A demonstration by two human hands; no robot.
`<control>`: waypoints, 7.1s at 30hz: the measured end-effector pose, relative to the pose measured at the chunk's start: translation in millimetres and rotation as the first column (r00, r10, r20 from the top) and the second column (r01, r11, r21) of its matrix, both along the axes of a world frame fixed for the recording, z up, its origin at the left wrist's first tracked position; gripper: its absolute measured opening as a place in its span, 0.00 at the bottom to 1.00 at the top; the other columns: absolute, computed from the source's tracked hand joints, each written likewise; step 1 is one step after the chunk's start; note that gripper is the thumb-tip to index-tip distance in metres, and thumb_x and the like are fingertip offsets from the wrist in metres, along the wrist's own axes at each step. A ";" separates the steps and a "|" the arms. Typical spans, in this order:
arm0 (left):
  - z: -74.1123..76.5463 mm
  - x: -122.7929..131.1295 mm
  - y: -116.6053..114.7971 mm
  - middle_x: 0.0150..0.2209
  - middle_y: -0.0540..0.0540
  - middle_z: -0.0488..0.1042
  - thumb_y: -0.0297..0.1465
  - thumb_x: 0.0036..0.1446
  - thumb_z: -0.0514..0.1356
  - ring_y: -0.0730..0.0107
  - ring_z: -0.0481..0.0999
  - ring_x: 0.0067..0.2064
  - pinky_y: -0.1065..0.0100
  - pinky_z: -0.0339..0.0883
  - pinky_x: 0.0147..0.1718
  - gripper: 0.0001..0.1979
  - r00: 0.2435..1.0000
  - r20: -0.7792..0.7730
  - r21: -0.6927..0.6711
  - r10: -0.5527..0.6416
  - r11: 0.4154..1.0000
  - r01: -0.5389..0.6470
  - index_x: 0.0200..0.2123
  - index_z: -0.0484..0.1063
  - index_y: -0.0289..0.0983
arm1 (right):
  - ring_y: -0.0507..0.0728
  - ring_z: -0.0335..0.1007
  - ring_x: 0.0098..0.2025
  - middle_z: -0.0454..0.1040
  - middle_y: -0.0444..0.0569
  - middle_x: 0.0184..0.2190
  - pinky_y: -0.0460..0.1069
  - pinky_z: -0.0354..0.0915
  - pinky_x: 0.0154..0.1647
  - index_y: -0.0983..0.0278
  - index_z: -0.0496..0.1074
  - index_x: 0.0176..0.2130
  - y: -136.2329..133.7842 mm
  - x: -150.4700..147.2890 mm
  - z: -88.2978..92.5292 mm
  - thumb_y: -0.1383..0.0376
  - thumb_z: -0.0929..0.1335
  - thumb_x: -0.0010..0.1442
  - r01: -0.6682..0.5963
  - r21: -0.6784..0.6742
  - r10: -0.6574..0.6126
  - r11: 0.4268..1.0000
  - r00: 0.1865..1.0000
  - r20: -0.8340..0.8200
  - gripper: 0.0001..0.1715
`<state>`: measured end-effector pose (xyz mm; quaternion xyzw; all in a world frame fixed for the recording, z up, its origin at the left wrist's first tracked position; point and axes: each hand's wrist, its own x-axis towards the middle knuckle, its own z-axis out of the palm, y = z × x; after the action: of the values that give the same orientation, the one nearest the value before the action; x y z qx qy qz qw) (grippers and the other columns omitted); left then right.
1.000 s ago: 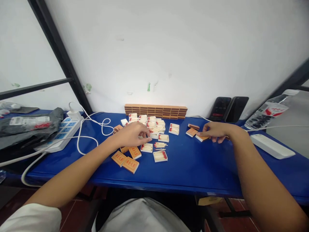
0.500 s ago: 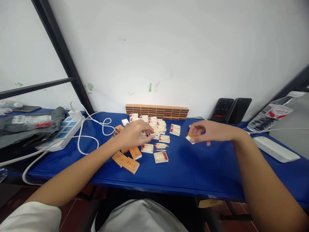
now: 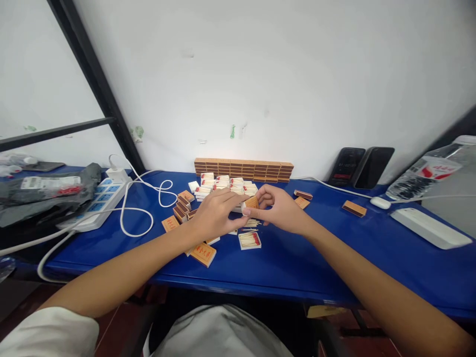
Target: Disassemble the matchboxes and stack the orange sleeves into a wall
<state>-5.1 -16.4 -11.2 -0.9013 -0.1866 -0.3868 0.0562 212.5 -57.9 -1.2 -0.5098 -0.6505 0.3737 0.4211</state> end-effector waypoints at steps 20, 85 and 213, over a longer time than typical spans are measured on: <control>2.6 -7.3 15.0 0.42 0.44 0.83 0.29 0.70 0.61 0.60 0.81 0.46 0.59 0.74 0.44 0.15 0.996 -0.001 0.191 -0.094 0.977 0.093 0.58 0.73 0.39 | 0.57 0.79 0.34 0.79 0.48 0.33 0.49 0.78 0.26 0.60 0.73 0.43 3.7 2.3 1.5 0.43 0.78 0.55 -0.146 -0.197 0.081 0.969 0.950 -0.302 0.29; -7.1 9.3 -3.8 0.49 0.40 0.82 0.44 0.63 0.69 0.51 0.78 0.53 0.49 0.72 0.54 0.22 0.999 0.034 -0.295 -0.031 0.955 0.040 0.55 0.78 0.39 | 0.65 0.77 0.45 0.81 0.55 0.48 0.56 0.73 0.45 0.60 0.80 0.50 15.8 146.9 36.5 0.45 0.78 0.51 0.082 0.095 -0.117 0.992 0.878 0.465 0.33; 60.0 -95.6 49.4 0.29 0.46 0.81 0.48 0.57 0.69 0.69 0.74 0.28 0.66 0.66 0.30 0.17 0.952 -0.303 -0.595 0.042 0.772 -0.224 0.39 0.84 0.40 | 0.63 0.75 0.36 0.81 0.56 0.40 0.56 0.71 0.37 0.60 0.82 0.46 11.2 190.0 25.4 0.56 0.81 0.38 0.205 -0.270 0.007 0.941 0.784 0.621 0.33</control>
<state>-100.7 33.0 48.7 -0.8976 -0.3582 -0.1706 -0.1922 402.5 -46.7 24.2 -0.6988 -0.6535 0.2662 0.1170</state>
